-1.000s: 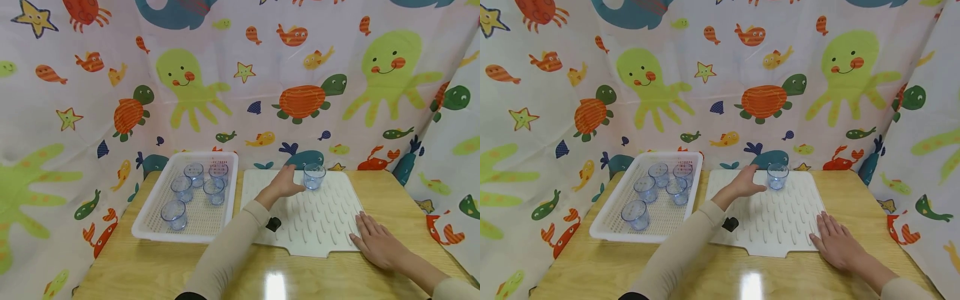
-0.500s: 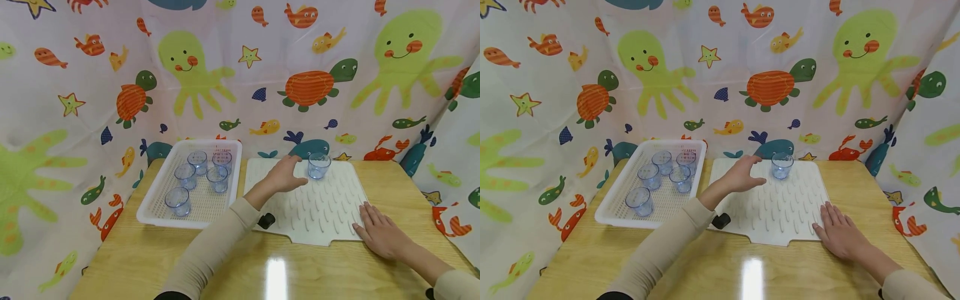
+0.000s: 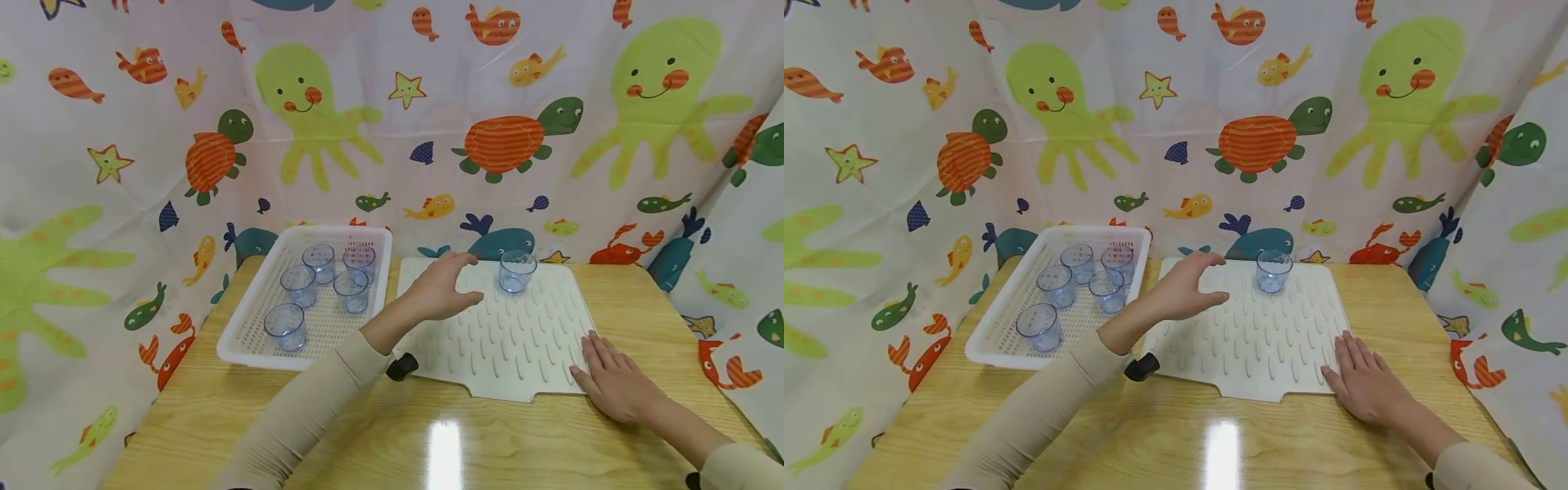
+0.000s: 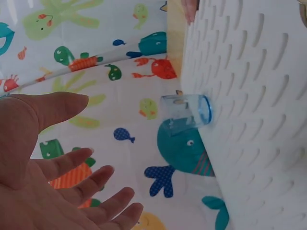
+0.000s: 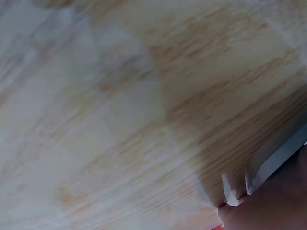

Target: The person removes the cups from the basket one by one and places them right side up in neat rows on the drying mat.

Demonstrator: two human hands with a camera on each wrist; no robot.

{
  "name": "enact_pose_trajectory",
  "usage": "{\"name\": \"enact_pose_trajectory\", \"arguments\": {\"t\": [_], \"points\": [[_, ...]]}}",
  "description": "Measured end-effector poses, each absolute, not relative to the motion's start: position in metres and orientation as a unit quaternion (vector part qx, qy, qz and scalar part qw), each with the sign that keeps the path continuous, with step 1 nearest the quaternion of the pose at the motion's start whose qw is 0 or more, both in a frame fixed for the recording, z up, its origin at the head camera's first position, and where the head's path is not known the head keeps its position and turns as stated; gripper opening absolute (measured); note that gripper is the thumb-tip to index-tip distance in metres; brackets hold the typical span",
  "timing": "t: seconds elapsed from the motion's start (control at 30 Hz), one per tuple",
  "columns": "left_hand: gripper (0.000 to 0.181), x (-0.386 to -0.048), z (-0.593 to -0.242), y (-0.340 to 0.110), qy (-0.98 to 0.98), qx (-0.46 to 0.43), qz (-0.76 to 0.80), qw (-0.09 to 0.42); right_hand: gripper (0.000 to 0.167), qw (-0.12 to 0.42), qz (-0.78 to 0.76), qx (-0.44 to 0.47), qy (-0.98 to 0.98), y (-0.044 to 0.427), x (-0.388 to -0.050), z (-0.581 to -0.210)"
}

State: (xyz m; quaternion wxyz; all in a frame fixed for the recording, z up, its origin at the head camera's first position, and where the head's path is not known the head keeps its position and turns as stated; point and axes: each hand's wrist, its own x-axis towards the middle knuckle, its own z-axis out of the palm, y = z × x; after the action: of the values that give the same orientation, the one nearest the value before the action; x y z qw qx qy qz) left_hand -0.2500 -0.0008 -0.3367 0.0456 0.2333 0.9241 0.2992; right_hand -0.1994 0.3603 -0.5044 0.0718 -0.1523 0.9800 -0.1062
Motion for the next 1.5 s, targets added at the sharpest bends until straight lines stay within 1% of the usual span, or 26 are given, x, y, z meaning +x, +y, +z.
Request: {"name": "enact_pose_trajectory", "arguments": {"t": [0.23, 0.5, 0.7, 0.87, 1.17, 1.33, 1.5], "points": [[0.057, -0.241, -0.328, -0.029, 0.921, 0.243, 0.305, 0.027, 0.082, 0.068, -0.105, -0.155, 0.980, 0.360, -0.197, -0.503], [0.055, -0.236, -0.318, -0.063, 0.928, 0.231, 0.293, -0.001, 0.083, 0.066, -0.101, -0.152, 0.981, 0.361, -0.196, -0.504], [0.053, -0.237, -0.314, -0.093, 0.929, 0.222, 0.297, -0.013, 0.083, 0.070, -0.104, -0.155, 0.980, 0.359, -0.202, -0.503], [0.055, -0.243, -0.314, -0.122, 0.937, 0.193, 0.291, -0.032, 0.084, 0.073, -0.105, -0.155, 0.980, 0.359, -0.203, -0.501], [0.058, -0.254, -0.319, -0.159, 0.936, 0.145, 0.320, -0.036, 0.084, 0.073, -0.112, -0.151, 0.979, 0.362, -0.200, -0.503], [0.060, -0.260, -0.327, -0.168, 0.936, 0.120, 0.329, -0.032, 0.084, 0.074, -0.112, -0.148, 0.980, 0.362, -0.201, -0.503], [0.066, -0.265, -0.334, -0.173, 0.936, 0.102, 0.336, -0.033, 0.085, 0.079, -0.112, -0.146, 0.980, 0.362, -0.200, -0.504]]}}
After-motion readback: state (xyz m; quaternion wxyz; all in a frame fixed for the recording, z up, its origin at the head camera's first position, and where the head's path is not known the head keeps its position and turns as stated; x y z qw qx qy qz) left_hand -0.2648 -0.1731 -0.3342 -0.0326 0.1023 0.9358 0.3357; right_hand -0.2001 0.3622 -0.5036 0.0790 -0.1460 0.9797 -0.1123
